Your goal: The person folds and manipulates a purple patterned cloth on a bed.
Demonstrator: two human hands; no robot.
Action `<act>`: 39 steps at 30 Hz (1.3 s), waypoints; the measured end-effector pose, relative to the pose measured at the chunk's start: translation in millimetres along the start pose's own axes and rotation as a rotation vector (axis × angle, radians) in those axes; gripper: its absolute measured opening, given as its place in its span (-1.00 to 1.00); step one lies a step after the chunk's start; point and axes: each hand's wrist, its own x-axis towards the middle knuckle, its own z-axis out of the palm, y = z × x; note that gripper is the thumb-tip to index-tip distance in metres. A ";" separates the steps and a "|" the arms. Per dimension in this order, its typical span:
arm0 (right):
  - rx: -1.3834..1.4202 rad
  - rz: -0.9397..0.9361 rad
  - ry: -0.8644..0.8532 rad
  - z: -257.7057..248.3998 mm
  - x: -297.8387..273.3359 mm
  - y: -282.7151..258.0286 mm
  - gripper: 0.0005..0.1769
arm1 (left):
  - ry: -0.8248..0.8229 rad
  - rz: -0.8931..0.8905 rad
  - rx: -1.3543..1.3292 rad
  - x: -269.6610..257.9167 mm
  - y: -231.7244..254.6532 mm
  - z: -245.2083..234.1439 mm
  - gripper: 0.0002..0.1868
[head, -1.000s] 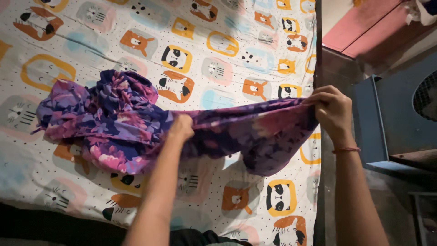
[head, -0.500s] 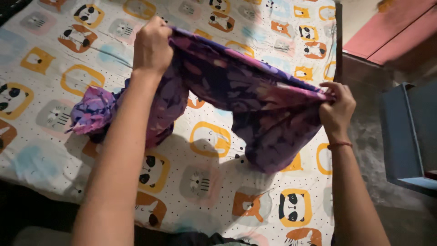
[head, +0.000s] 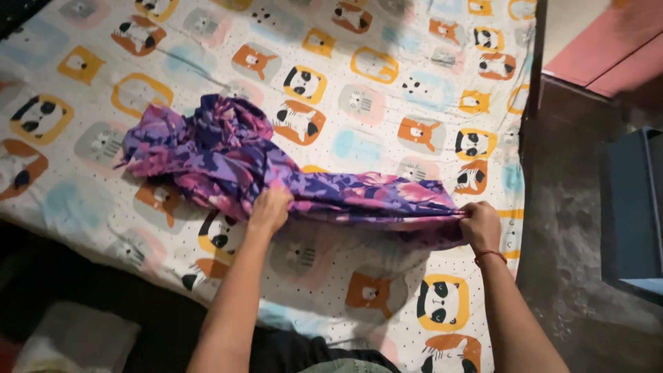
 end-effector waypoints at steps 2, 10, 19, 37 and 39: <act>-0.036 0.022 -0.007 4.4 -10.6 12.0 -0.80 | 0.169 0.126 0.068 5.6 21.0 -23.4 -0.89; -0.014 0.004 0.206 17.0 -16.7 39.3 -0.86 | 0.511 0.070 0.083 11.5 98.5 -71.1 -0.88; 0.056 -0.099 0.221 35.2 -22.0 18.0 -0.87 | 0.619 -0.148 -0.074 -5.8 111.6 -83.4 -0.88; 0.340 -0.155 0.196 -44.8 1.0 -73.0 -0.78 | 0.494 -0.207 0.159 -26.5 65.3 -74.5 -0.83; 0.346 -0.112 0.044 -41.1 0.9 -79.6 -0.74 | 0.458 -0.229 0.128 -26.6 57.0 -70.4 -0.82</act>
